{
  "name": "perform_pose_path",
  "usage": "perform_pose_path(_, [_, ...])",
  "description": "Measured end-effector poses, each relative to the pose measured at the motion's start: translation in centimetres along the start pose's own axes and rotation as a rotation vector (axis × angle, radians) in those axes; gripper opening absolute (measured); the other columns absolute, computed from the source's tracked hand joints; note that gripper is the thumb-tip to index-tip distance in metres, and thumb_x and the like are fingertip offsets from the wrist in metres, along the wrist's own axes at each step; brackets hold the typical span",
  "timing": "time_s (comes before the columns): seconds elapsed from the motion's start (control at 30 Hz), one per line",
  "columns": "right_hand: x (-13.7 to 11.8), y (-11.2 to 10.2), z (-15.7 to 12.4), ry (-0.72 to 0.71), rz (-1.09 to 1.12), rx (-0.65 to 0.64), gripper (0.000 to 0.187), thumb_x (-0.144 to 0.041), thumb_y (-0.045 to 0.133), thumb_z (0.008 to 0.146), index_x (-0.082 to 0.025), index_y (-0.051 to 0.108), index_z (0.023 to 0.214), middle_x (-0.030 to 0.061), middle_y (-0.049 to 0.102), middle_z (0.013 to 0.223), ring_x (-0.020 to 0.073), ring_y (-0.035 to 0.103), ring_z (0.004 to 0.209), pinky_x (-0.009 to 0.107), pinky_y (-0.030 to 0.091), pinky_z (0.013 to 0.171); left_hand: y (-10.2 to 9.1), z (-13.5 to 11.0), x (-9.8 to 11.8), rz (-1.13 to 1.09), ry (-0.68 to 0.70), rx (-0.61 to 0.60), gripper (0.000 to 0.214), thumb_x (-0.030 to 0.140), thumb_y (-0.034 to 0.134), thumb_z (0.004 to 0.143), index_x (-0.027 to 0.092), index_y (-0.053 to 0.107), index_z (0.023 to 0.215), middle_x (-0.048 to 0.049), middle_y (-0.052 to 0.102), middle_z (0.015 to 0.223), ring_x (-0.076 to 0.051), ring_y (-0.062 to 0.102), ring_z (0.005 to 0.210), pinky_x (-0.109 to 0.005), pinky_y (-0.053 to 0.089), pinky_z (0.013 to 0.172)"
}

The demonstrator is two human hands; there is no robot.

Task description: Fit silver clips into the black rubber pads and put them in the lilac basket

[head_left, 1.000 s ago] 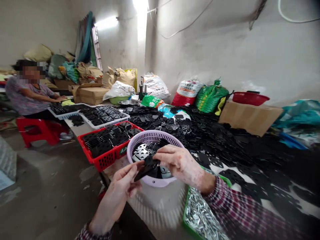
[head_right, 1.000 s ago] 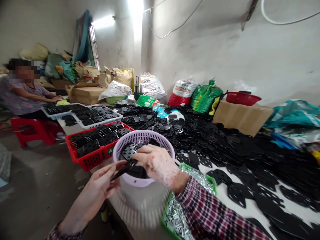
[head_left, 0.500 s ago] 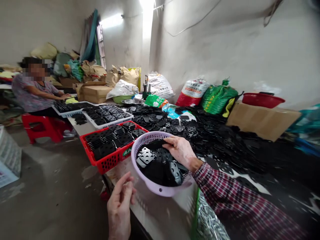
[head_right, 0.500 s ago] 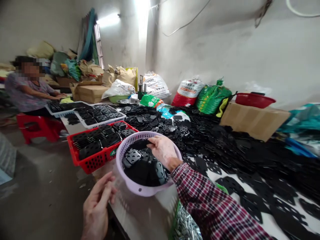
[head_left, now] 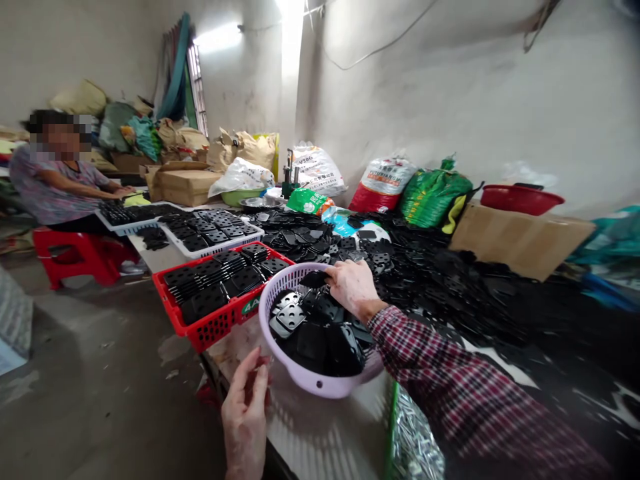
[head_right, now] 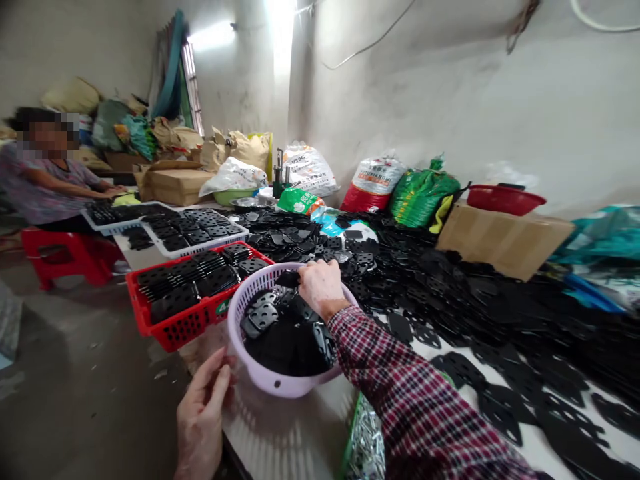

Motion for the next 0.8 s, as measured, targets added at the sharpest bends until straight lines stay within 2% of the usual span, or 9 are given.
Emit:
perform_pose_path(0.13, [-0.8, 1.7, 1.5, -0.039, -0.072, -0.034, 0.014, -0.016, 0.060, 0.085, -0.016, 0.074, 0.090, 0.0129, 0.070, 0.097, 0.0295, 0.057, 0.097, 0.044, 0.032, 0.088, 0.3, 0.5, -0.2, 0.045, -0.003, -0.048, 0.051, 0.049, 0.069, 0.077, 0.021, 0.066, 0.119, -0.0081, 0.075, 0.111, -0.024, 0.069, 0.099, -0.029, 0.056, 0.078])
perform_pose_path(0.27, [-1.6, 3.4, 2.5, -0.046, -0.106, -0.061, 0.017, -0.014, 0.058, 0.085, -0.014, 0.075, 0.090, 0.0160, 0.070, 0.096, 0.0312, 0.055, 0.097, 0.049, 0.029, 0.091, 0.5, 1.0, -0.4, 0.091, 0.008, -0.089, 0.054, 0.051, 0.070, 0.074, 0.020, 0.067, 0.117, -0.0097, 0.076, 0.107, -0.026, 0.071, 0.091, -0.028, 0.057, 0.065])
perform_pose_path(0.43, [-2.5, 5.1, 2.9, -0.069, -0.112, -0.099, 0.019, -0.013, 0.058, 0.087, -0.015, 0.076, 0.093, 0.0160, 0.070, 0.096, 0.0325, 0.054, 0.099, 0.057, 0.024, 0.097, 0.8, 1.0, 0.1, 0.142, 0.057, -0.135, 0.049, 0.050, 0.069, 0.076, 0.020, 0.069, 0.115, -0.0079, 0.076, 0.101, -0.022, 0.070, 0.077, -0.027, 0.056, 0.059])
perform_pose_path(0.63, [-2.9, 5.6, 2.4, -0.104, -0.102, -0.139, 0.021, -0.012, 0.055, 0.089, -0.014, 0.075, 0.097, 0.0155, 0.069, 0.100, 0.0331, 0.053, 0.103, 0.060, 0.021, 0.102, 0.8, 0.9, 0.2, 0.109, 0.061, -0.123, 0.051, 0.051, 0.070, 0.074, 0.018, 0.069, 0.115, -0.0067, 0.075, 0.092, -0.017, 0.063, 0.058, -0.027, 0.052, 0.050])
perform_pose_path(0.8, [-2.7, 5.6, 2.1, -0.107, -0.063, -0.124, 0.022, -0.013, 0.060, 0.085, -0.014, 0.071, 0.104, 0.0144, 0.068, 0.105, 0.0326, 0.052, 0.106, 0.058, 0.027, 0.101, 0.9, 0.9, 0.3, 0.121, 0.051, -0.155, 0.051, 0.050, 0.069, 0.076, 0.018, 0.068, 0.116, -0.0065, 0.074, 0.093, -0.015, 0.060, 0.056, -0.026, 0.051, 0.051])
Point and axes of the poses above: each hand's wrist, its own z-axis towards the middle knuckle, its own y-axis out of the palm, x = y × z, the point moved 6 cm from there along z, towards the middle knuckle
